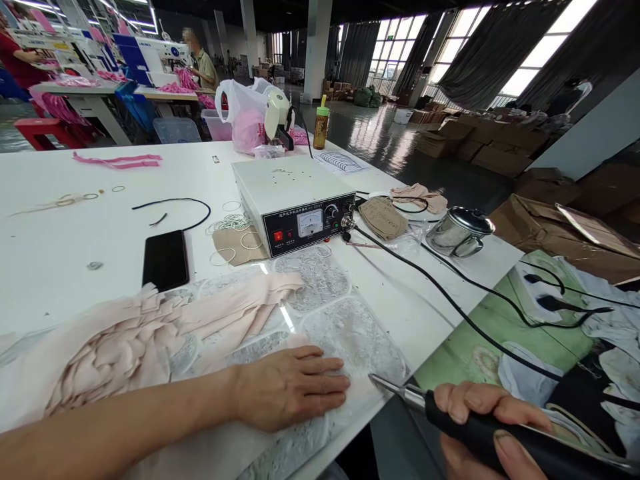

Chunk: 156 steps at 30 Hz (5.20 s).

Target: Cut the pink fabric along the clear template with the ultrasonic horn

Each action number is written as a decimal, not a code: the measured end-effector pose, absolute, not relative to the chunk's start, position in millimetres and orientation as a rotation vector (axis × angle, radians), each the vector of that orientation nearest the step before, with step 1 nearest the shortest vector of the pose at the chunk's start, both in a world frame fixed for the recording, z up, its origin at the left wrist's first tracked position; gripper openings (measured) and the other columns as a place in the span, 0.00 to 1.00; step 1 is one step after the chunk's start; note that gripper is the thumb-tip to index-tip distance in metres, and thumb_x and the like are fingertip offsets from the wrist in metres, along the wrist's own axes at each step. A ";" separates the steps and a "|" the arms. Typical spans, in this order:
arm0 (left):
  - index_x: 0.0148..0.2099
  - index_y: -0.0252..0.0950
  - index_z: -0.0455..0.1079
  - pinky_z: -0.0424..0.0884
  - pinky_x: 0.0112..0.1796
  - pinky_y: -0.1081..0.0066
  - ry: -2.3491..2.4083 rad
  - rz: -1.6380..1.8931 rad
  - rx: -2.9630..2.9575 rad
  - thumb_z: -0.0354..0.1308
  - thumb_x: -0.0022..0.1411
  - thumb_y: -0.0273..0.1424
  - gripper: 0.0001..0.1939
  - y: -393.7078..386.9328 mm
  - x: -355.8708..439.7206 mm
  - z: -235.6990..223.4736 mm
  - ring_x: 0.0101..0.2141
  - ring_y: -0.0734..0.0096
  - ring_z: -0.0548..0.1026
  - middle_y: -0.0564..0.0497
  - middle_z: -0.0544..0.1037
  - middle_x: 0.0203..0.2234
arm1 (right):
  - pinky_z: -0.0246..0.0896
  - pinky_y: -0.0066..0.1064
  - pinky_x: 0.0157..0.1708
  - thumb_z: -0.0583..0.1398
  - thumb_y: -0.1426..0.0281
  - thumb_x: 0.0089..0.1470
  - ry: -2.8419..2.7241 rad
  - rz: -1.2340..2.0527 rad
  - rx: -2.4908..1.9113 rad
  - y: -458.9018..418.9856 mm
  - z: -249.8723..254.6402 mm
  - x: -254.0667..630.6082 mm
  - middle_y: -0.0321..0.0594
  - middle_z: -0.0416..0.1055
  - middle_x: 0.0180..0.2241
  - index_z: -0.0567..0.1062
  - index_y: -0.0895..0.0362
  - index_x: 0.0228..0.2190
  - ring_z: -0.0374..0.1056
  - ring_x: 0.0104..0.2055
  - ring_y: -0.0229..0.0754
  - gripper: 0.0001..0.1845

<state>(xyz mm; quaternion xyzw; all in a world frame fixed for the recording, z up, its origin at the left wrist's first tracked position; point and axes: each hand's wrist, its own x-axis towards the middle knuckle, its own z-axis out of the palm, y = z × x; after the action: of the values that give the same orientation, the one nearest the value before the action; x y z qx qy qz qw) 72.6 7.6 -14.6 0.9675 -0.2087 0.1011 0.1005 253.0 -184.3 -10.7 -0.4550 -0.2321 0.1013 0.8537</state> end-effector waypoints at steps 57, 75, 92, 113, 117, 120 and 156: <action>0.53 0.28 0.71 0.58 0.60 0.59 -0.654 0.419 2.884 0.46 0.72 0.25 0.15 4.3 71.0 -14.9 0.59 0.58 0.65 0.42 0.72 0.55 | 0.62 0.35 0.23 0.59 0.69 0.47 -0.520 0.166 -0.984 -182.7 0.0 242.1 0.33 0.61 0.26 0.68 0.54 0.30 0.59 0.24 0.36 0.05; 0.54 0.28 0.70 0.60 0.59 0.58 -0.687 0.385 2.931 0.43 0.73 0.26 0.17 5.0 71.4 -14.7 0.60 0.58 0.63 0.42 0.71 0.57 | 0.62 0.33 0.22 0.60 0.69 0.51 -0.640 0.264 -0.966 -168.9 0.3 234.8 0.32 0.62 0.25 0.67 0.54 0.29 0.60 0.23 0.36 0.04; 0.54 0.28 0.70 0.59 0.59 0.59 -0.711 0.358 2.949 0.44 0.72 0.26 0.16 5.4 71.2 -12.7 0.59 0.57 0.63 0.43 0.71 0.56 | 0.63 0.34 0.22 0.62 0.63 0.50 -0.604 0.288 -1.058 -181.8 13.6 227.1 0.32 0.59 0.24 0.67 0.53 0.27 0.59 0.22 0.36 0.10; 0.56 0.32 0.68 0.58 0.59 0.64 -0.518 0.218 2.724 0.47 0.72 0.28 0.15 6.6 72.1 -13.7 0.60 0.60 0.64 0.47 0.73 0.54 | 0.66 0.35 0.24 0.60 0.69 0.51 -0.665 0.184 -0.998 -182.5 0.1 236.5 0.32 0.64 0.26 0.68 0.54 0.32 0.62 0.24 0.36 0.05; 0.57 0.35 0.67 0.57 0.60 0.64 -0.460 0.095 2.617 0.50 0.71 0.30 0.15 12.4 73.8 -8.8 0.61 0.61 0.64 0.48 0.73 0.55 | 0.68 0.35 0.25 0.61 0.69 0.51 -0.733 0.157 -1.003 -180.4 -0.6 237.4 0.33 0.66 0.27 0.69 0.54 0.33 0.63 0.24 0.38 0.06; 0.57 0.34 0.68 0.58 0.59 0.63 -0.481 0.059 2.579 0.53 0.69 0.29 0.16 18.6 76.2 -5.2 0.60 0.59 0.64 0.46 0.73 0.55 | 0.68 0.35 0.26 0.62 0.70 0.50 -0.730 0.151 -0.968 -178.7 -0.8 239.2 0.34 0.66 0.27 0.70 0.54 0.33 0.64 0.25 0.38 0.06; 0.47 0.48 0.76 0.44 0.64 0.68 -0.751 -0.247 2.530 0.65 0.59 0.34 0.12 47.6 120.0 9.6 0.63 0.65 0.59 0.58 0.71 0.57 | 0.62 0.34 0.22 0.61 0.70 0.41 -0.466 0.171 -1.047 -174.7 4.3 241.8 0.32 0.63 0.23 0.68 0.55 0.26 0.59 0.21 0.36 0.06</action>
<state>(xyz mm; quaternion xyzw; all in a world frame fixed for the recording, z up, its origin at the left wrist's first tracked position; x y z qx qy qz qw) 120.0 47.6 9.6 0.9258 -0.2750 -0.0905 0.2431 241.8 -174.7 4.3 -0.4949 -0.2200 0.0808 0.8368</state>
